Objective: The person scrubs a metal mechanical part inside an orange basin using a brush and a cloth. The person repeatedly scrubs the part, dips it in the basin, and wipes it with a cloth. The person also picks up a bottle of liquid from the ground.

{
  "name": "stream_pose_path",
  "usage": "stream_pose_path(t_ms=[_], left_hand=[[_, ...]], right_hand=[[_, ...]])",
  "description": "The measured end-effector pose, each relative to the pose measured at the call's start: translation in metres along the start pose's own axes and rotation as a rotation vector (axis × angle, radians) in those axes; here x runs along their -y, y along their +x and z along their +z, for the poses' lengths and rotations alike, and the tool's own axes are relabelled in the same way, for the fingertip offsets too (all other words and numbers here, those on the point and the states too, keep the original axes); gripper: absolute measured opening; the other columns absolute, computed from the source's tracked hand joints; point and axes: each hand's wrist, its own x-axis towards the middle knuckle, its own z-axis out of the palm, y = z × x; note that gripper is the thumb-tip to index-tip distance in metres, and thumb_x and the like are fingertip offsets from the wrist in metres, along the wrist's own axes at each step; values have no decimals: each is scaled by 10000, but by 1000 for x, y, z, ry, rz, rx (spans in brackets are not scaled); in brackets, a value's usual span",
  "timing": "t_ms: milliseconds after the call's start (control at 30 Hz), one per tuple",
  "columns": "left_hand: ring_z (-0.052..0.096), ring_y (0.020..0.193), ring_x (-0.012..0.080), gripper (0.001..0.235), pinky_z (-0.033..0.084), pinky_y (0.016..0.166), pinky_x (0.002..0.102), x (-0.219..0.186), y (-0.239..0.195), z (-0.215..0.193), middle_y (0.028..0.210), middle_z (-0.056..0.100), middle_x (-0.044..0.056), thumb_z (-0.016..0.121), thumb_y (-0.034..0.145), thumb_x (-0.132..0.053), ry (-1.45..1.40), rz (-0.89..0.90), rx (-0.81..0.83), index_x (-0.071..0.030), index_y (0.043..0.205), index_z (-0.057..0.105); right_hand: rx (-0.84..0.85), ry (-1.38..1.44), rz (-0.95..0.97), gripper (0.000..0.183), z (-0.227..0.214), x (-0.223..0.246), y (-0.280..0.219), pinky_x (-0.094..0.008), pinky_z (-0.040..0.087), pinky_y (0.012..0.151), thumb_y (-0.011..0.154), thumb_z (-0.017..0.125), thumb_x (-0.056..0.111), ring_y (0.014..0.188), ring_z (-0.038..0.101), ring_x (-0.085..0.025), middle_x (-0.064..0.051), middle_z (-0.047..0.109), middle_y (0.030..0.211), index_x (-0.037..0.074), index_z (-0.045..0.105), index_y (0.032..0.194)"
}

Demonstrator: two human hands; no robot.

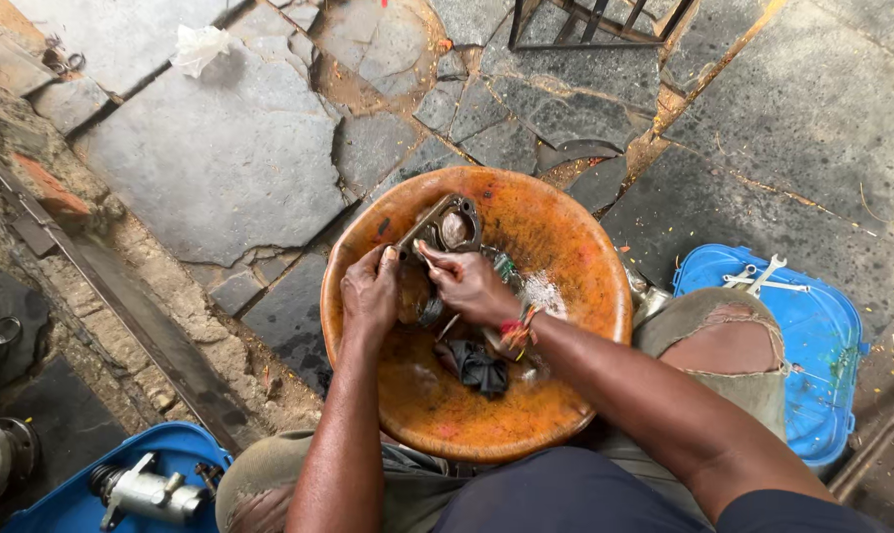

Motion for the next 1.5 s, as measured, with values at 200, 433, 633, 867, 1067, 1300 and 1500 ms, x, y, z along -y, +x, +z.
stream_pose_path(t_ms=[200, 433, 633, 867, 1067, 1300, 1500], left_hand=[[731, 1021, 286, 408, 543, 897, 412, 20, 8, 7, 1081, 762, 198, 609, 974, -333, 19, 176, -101, -19, 1210, 722], [755, 983, 278, 420, 555, 888, 399, 8, 4, 5, 1057, 778, 179, 607, 962, -357, -10, 55, -58, -38, 1212, 715], [755, 994, 269, 413, 557, 913, 400, 2, 6, 3, 1085, 778, 177, 611, 969, -367, 26, 81, -43, -55, 1211, 733], [743, 993, 283, 403, 551, 904, 421, -13, -6, -3, 1077, 771, 166, 626, 959, -378, 75, 53, -16, -88, 1212, 747], [758, 976, 282, 418, 557, 907, 420, -8, -3, 2, 1044, 781, 166, 653, 937, -402, 48, 5, -12, -82, 1186, 757], [748, 957, 305, 423, 551, 891, 425, 5, 8, 4, 1021, 773, 186, 679, 918, -392, 51, 119, -48, -53, 1157, 760], [752, 831, 222, 386, 598, 764, 381, 2, 8, 0, 971, 801, 141, 723, 885, -324, -158, 33, 27, -37, 1139, 767]], right_hand=[[-54, -642, 50, 402, -10, -19, -1, -274, 393, 390, 1036, 568, 257, 406, 381, -92, -32, 673, 613, 371, 623, 1417], [-24, -550, -81, 477, -12, 15, -9, -362, 497, 440, 1020, 584, 225, 475, 506, -185, -82, 714, 716, 357, 553, 1477], [-60, -661, -280, 494, -49, 25, -12, -446, 508, 504, 920, 659, 167, 535, 634, -325, -167, 691, 771, 325, 646, 1388], [275, -858, 207, 510, -58, 52, -33, -438, 509, 476, 952, 601, 237, 488, 572, -305, -179, 651, 566, 421, 553, 1426], [91, -825, -168, 583, -50, 50, -45, -381, 407, 433, 918, 636, 208, 397, 413, -160, -93, 538, 495, 379, 551, 1469], [292, -1032, 32, 555, -44, 49, -61, -376, 425, 353, 1012, 481, 181, 386, 370, -158, -35, 462, 510, 460, 484, 1493], [157, -704, -337, 542, -2, 10, -61, -407, 490, 455, 895, 507, 123, 475, 509, -199, -40, 588, 609, 174, 616, 1423]])
